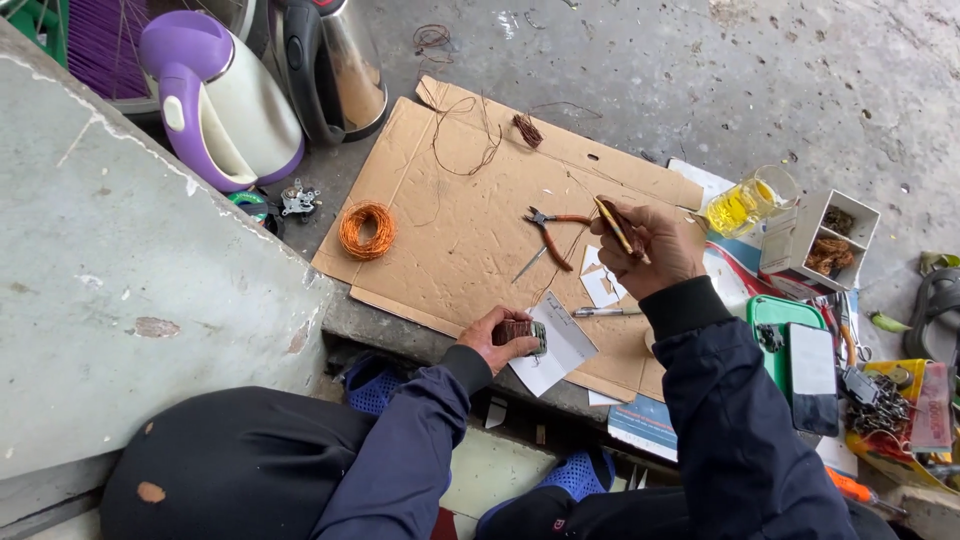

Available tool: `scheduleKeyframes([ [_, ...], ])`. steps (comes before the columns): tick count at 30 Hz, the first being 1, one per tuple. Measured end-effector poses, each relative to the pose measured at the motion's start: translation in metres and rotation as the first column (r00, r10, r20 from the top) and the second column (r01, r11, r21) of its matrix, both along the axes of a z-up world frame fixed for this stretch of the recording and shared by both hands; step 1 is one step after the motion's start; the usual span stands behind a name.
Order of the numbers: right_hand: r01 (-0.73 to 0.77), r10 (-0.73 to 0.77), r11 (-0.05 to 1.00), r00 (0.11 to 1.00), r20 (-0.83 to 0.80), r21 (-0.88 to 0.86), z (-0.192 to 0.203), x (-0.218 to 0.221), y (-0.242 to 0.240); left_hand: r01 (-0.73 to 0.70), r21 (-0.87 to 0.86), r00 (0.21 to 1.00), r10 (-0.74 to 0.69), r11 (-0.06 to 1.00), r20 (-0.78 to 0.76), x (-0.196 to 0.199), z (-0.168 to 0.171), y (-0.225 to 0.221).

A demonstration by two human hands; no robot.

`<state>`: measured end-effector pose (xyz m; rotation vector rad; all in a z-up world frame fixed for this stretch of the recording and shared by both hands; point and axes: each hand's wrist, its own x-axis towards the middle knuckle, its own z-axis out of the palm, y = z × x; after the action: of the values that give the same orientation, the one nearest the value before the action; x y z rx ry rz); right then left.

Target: Wrapping a copper wire coil with thin plastic or paper insulation strips for repair or assembly.

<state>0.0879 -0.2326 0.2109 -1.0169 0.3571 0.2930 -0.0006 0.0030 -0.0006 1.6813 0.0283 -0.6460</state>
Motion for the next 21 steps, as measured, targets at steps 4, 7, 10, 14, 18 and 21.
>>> scheduleKeyframes([
  [4,-0.004,0.005,0.999,1.000,-0.024,0.040,-0.005,0.008,0.002,-0.009,-0.010,1.000,0.009,1.000,-0.016,0.000,0.000,-0.001],
  [7,-0.053,0.054,0.998,0.998,0.029,-0.039,0.006,0.010,0.016,-0.021,-0.006,1.000,0.021,1.000,-0.020,0.000,0.004,-0.002],
  [10,-0.063,0.088,0.959,0.993,0.077,-0.278,0.006,0.003,0.025,-0.031,-0.051,0.999,0.031,0.998,-0.009,0.001,0.013,0.003],
  [14,-0.040,0.140,0.882,0.973,0.181,-0.469,-0.057,-0.007,0.005,-0.035,-0.068,0.999,0.035,0.997,-0.010,-0.001,0.012,0.004],
  [18,0.037,0.089,0.884,0.965,0.246,-0.466,-0.114,-0.025,-0.001,-0.035,-0.071,0.999,0.035,0.997,0.003,-0.002,0.011,0.003],
  [21,0.101,0.001,0.911,0.969,0.248,-0.399,-0.122,-0.030,0.006,-0.050,-0.072,0.999,0.051,0.996,0.007,-0.002,0.012,0.003],
])
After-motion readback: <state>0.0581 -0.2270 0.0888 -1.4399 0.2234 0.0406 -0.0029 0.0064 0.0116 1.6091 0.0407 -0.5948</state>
